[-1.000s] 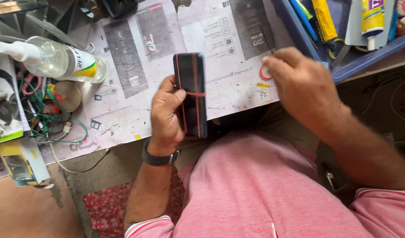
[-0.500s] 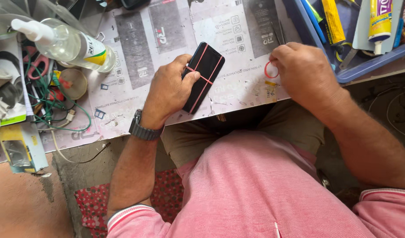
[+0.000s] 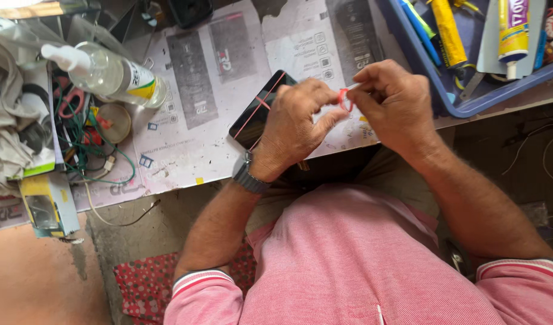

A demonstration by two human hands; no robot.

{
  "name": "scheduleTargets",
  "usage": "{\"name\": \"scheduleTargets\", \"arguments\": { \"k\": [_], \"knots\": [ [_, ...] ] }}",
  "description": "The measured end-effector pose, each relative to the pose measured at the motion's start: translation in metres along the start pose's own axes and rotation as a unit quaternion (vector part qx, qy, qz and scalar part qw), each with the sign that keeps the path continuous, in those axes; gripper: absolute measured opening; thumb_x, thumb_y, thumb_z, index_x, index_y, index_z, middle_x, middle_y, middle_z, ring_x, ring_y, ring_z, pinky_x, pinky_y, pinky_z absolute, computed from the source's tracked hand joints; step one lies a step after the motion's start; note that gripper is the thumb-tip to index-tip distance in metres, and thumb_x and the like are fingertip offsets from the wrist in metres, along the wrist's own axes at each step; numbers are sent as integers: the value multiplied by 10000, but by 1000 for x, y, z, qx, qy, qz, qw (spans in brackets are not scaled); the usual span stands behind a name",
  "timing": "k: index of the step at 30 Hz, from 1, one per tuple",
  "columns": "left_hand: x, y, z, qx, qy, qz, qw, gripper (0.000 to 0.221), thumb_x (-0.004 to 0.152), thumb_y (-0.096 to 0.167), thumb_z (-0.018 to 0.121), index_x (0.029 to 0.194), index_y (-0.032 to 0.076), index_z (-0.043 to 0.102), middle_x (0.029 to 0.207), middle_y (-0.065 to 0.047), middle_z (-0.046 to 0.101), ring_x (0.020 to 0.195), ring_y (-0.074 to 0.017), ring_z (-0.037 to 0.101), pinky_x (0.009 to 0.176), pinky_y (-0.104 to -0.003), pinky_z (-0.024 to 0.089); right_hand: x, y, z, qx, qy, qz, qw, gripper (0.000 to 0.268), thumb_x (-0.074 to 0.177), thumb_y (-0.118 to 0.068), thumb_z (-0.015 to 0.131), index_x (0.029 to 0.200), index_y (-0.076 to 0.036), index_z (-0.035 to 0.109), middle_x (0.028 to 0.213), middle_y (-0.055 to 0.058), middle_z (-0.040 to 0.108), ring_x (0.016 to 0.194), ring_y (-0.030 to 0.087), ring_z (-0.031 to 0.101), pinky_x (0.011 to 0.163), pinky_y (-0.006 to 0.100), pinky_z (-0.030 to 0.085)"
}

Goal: The person secures a smartphone with multiple rubber bands while seated at a cluttered workbench. They repeatedly wrap and adjust the bands around the phone, then briefly inspect the device before placing it on the table.

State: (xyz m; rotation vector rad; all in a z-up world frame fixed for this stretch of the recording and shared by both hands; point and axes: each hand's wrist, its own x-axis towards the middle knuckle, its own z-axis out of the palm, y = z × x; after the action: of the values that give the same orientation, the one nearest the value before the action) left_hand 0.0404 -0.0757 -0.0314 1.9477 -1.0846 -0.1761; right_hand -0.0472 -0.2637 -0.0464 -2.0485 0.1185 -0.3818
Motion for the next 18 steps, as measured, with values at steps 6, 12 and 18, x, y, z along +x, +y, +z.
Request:
{"name": "scheduleTargets", "arguments": {
  "k": [6, 12, 18],
  "knots": [
    [-1, -5, 7, -56, 49, -46, 996, 85, 925, 143, 718, 907, 61, 702, 873, -68, 657, 799, -237, 666, 742, -346, 491, -3, 8, -11, -70, 19, -43, 996, 168, 969, 13, 782, 1007, 22, 620, 832, 107, 707, 692, 174, 697, 611, 290, 533],
    [-11, -2, -17, 133, 58, -33, 989, 46, 880, 97, 714, 872, 52, 721, 873, -78, 694, 829, -282, 654, 767, -445, 418, 2, 11, -16, -368, -42, -134, 919, 120, 847, -58, 769, 955, -53, 717, 939, 129, 732, 828, 319, 723, 702, 416, 579],
    [-12, 11, -18, 30, 15, -15, 999, 73, 944, 142, 702, 953, 70, 705, 949, -60, 677, 920, -259, 656, 839, -404, 441, 6, -17, -16, -69, -78, -82, 991, 363, 911, -97, 778, 1241, -3, 658, 999, 143, 721, 765, 231, 705, 694, 344, 574]
  ]
}}
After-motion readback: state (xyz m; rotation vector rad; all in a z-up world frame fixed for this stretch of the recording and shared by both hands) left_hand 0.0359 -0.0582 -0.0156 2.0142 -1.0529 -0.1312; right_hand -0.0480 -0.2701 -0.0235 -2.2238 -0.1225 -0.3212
